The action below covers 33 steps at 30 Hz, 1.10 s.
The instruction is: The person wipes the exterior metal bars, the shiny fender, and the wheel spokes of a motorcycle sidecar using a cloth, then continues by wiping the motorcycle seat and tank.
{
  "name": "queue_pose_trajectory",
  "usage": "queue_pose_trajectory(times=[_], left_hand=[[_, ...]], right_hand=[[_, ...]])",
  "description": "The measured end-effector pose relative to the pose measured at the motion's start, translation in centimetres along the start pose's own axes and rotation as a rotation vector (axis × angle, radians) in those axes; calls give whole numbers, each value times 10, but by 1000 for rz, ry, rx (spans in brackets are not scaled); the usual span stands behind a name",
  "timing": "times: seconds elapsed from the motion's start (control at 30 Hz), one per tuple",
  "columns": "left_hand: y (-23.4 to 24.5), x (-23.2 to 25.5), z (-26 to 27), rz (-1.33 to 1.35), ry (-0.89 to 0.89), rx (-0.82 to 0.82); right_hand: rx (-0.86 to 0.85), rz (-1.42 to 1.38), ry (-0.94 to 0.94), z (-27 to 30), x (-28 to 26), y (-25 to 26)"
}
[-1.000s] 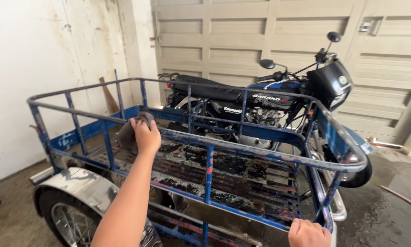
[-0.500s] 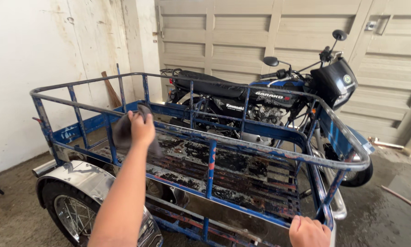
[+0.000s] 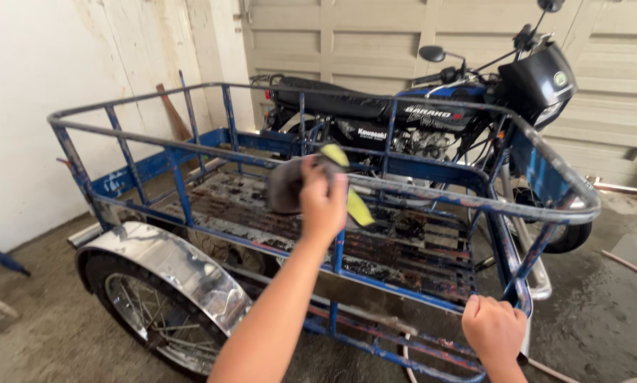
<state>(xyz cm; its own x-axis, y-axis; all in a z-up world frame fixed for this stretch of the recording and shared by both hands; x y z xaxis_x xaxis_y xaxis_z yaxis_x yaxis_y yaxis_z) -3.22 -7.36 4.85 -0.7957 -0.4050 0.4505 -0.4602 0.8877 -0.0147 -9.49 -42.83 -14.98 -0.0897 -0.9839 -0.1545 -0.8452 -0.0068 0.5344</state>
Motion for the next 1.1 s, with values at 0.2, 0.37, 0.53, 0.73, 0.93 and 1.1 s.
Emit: queue_pose_trajectory(times=[0.2, 0.37, 0.53, 0.73, 0.93, 1.1], left_hand=[[-14, 24, 26, -57, -134, -172], [-2, 9, 105, -170, -170, -399], [8, -31, 188, -338, -10, -622], [13, -62, 214, -452, -133, -604], [40, -112, 238, -554, 480, -764], [83, -181, 188, -383, 461, -16]], right_hand=[[-30, 1, 44, 0, 1, -1], [-8, -30, 53, 3, 3, 0], [-74, -6, 69, 5, 8, -7], [-89, -17, 91, 8, 12, -10], [-104, -29, 78, 14, 18, -14], [-82, -18, 82, 17, 22, -19]])
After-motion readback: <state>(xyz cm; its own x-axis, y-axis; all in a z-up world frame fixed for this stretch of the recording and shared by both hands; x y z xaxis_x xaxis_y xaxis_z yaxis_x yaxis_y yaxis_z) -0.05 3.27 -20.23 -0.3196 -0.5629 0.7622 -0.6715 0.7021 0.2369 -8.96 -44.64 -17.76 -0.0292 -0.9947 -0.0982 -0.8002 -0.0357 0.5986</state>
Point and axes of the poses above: each hand's wrist, its own z-axis away from the middle knuckle, its own y-axis out of the back of the hand, x = y × z, the point moved 7 cm from there along -z, towards the middle knuckle, and after that the axes turned 4 degrees about -y, right-handed, at the moved point
